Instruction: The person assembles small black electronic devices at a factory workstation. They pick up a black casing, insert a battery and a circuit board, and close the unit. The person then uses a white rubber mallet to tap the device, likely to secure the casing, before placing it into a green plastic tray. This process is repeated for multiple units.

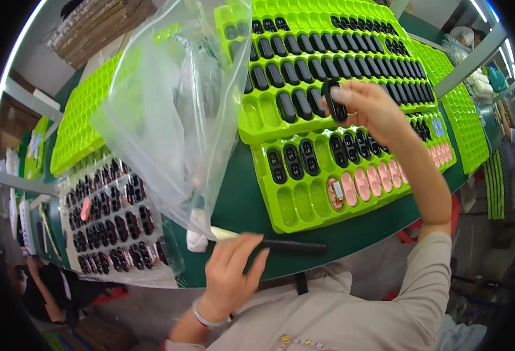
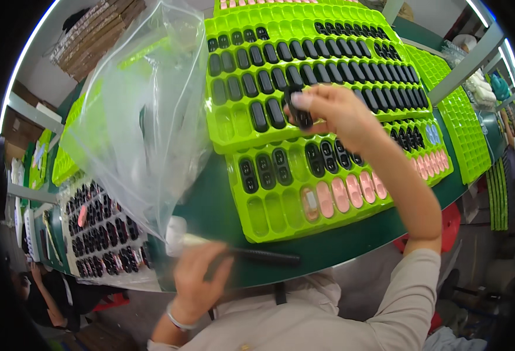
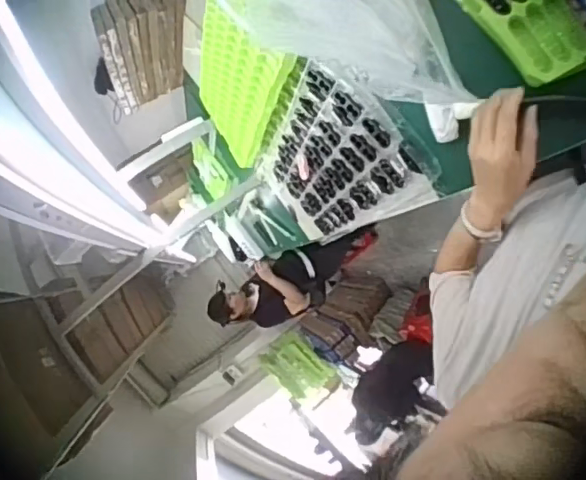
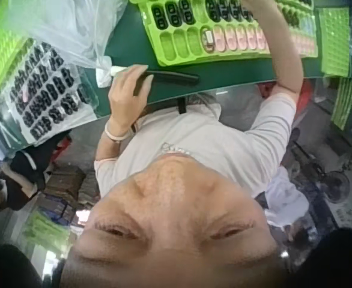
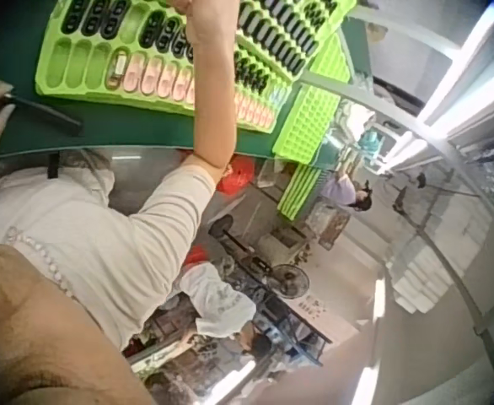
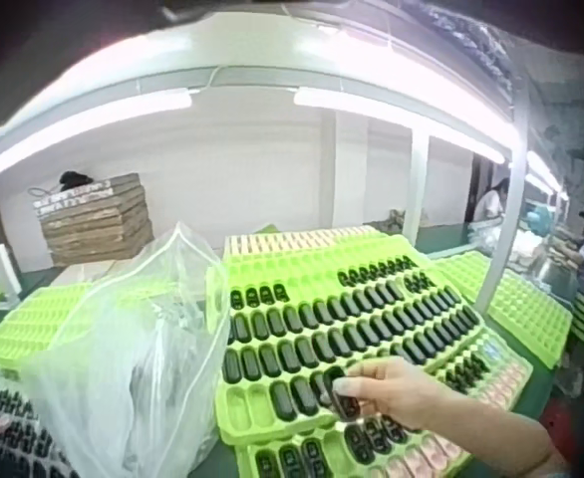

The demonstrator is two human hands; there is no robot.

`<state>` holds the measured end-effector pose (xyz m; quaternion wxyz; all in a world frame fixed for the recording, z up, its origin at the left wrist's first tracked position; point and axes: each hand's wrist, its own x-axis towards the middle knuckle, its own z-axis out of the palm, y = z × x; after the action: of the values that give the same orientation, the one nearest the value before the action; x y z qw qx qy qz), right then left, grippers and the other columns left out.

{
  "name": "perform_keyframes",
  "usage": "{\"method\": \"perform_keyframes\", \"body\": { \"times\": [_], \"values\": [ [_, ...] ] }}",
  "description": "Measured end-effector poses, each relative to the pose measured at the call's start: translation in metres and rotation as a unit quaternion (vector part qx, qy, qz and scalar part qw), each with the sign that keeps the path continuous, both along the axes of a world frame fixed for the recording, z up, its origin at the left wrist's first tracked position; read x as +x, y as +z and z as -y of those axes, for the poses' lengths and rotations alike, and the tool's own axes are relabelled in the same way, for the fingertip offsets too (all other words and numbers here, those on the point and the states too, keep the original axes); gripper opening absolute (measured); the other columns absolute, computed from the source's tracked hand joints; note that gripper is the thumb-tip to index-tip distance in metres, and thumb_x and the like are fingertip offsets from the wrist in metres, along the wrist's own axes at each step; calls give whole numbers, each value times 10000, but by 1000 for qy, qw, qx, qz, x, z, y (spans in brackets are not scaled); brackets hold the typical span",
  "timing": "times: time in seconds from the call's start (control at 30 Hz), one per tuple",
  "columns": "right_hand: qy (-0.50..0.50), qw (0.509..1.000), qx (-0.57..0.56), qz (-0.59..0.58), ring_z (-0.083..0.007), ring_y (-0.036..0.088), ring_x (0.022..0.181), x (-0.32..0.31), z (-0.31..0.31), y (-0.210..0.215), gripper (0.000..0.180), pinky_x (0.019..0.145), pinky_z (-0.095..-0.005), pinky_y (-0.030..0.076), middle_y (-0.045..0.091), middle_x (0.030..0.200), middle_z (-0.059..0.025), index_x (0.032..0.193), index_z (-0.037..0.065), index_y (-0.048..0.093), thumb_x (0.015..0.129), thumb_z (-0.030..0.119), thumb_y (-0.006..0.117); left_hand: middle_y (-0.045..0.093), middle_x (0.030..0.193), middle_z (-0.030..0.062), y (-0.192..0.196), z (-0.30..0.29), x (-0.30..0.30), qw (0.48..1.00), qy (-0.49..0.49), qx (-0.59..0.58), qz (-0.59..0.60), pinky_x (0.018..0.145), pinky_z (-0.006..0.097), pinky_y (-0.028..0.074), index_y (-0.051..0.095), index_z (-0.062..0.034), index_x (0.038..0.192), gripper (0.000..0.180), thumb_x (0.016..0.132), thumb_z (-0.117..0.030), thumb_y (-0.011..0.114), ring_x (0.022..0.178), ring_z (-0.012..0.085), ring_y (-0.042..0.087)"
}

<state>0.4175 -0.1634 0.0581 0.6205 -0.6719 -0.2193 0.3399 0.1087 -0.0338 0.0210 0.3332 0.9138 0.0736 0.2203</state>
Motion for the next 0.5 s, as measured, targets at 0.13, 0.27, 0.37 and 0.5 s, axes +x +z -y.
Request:
{"method": "perform_keyframes", "body": {
  "times": [0.13, 0.27, 0.37, 0.5],
  "values": [
    [-37, 986, 55, -153, -104, 630, 742, -46, 61, -22, 279, 621, -232, 549, 641, 962, -116, 1043, -25, 544, 878, 190, 614, 597, 979, 189, 20, 4, 125, 996, -26, 80, -7, 740, 403, 477, 547, 12, 1093, 319, 811, -109, 633, 873, 358, 585],
    [26, 977, 101, -184, -131, 633, 726, -69, 68, -28, 371, 523, -267, 565, 627, 990, -156, 1148, -35, 457, 884, 183, 602, 609, 937, 258, 6, -24, 217, 983, 90, 123, -106, 768, 452, 480, 499, 53, 1051, 410, 825, -264, 629, 892, 396, 598],
    [-45, 981, 107, -157, -169, 637, 773, -93, 75, -31, 434, 582, -302, 581, 620, 1005, -169, 1227, -28, 435, 880, 166, 608, 632, 954, 251, -13, -37, 247, 971, 120, 110, -176, 792, 461, 497, 513, 24, 1014, 380, 796, -268, 621, 906, 388, 623],
    [-64, 980, 101, -159, -193, 635, 876, -110, 96, -32, 464, 655, -327, 584, 621, 1029, -110, 1315, 53, 425, 893, 154, 589, 632, 954, 257, -8, -37, 253, 969, 114, 148, -160, 814, 443, 491, 524, 42, 1008, 344, 802, -231, 559, 915, 381, 622]
  ]
}}
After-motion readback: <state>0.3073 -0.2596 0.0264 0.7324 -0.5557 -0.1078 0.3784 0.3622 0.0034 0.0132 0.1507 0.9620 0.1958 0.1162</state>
